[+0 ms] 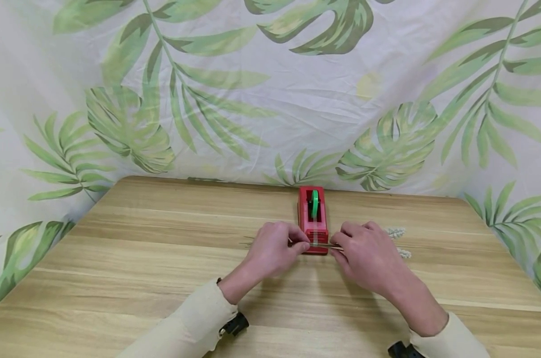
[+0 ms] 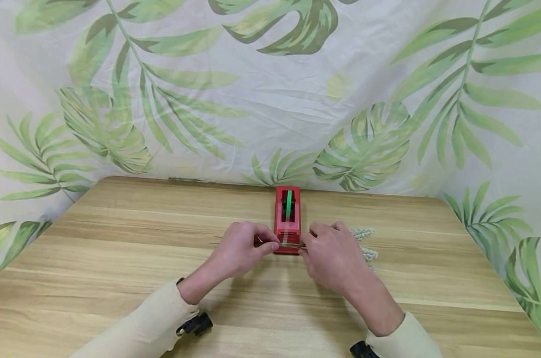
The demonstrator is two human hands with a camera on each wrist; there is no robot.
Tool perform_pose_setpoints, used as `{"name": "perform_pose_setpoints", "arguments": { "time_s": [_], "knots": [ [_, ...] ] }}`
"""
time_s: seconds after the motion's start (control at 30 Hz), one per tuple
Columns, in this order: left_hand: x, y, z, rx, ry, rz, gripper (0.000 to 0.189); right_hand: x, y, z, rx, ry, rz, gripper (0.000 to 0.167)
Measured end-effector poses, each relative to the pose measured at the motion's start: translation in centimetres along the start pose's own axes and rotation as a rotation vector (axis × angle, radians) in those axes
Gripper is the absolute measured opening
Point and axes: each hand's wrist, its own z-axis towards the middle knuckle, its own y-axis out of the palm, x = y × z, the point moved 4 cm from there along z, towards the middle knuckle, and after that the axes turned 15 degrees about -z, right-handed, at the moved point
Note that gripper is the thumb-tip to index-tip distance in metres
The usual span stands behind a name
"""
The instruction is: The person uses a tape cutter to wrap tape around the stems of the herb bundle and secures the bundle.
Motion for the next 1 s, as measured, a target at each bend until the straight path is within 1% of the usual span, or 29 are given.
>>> {"name": "perform_pose_setpoints", "arguments": {
  "time_s": [0.1,0.23,0.4,0.53,0.6,0.67,0.8,0.93,1.0],
  "knots": [
    [0.05,-0.08,-0.03,0.011,-0.003,0.002,0.007,-0.08,0.16,-0.01,-0.029,-0.007,0.007,0.008],
    [0.06,-0.16,-0.03,0.011,-0.014,0.007,0.006,-0.13,0.25,0.05,-0.011,-0.018,-0.001,0.005],
    [0.02,-0.07,0.08,-0.026,-0.020,0.023,0.010,-0.04,0.19,0.08,0.033,-0.009,-0.038,0.003],
    [-0.06,0.05,0.12,-0.071,-0.013,0.045,0.017,0.05,0.09,0.05,0.059,0.001,-0.047,0.006],
    [-0.11,0.10,0.10,-0.084,-0.010,0.050,0.020,0.07,0.08,0.05,0.062,0.002,-0.049,0.008],
    [-0.17,0.14,0.06,-0.086,-0.009,0.046,0.020,0.08,0.15,0.06,0.047,-0.001,-0.044,0.008],
    [-0.15,0.10,0.04,-0.060,0.005,0.056,0.017,0.11,0.36,0.07,-0.014,-0.002,-0.012,0.007],
    [-0.19,0.10,0.12,-0.036,0.008,0.064,0.013,0.13,0.47,0.00,-0.081,-0.001,0.001,0.012],
    [-0.25,0.13,0.16,-0.022,0.007,0.065,0.011,0.18,0.45,0.00,-0.096,0.000,-0.006,0.013]
  ]
}}
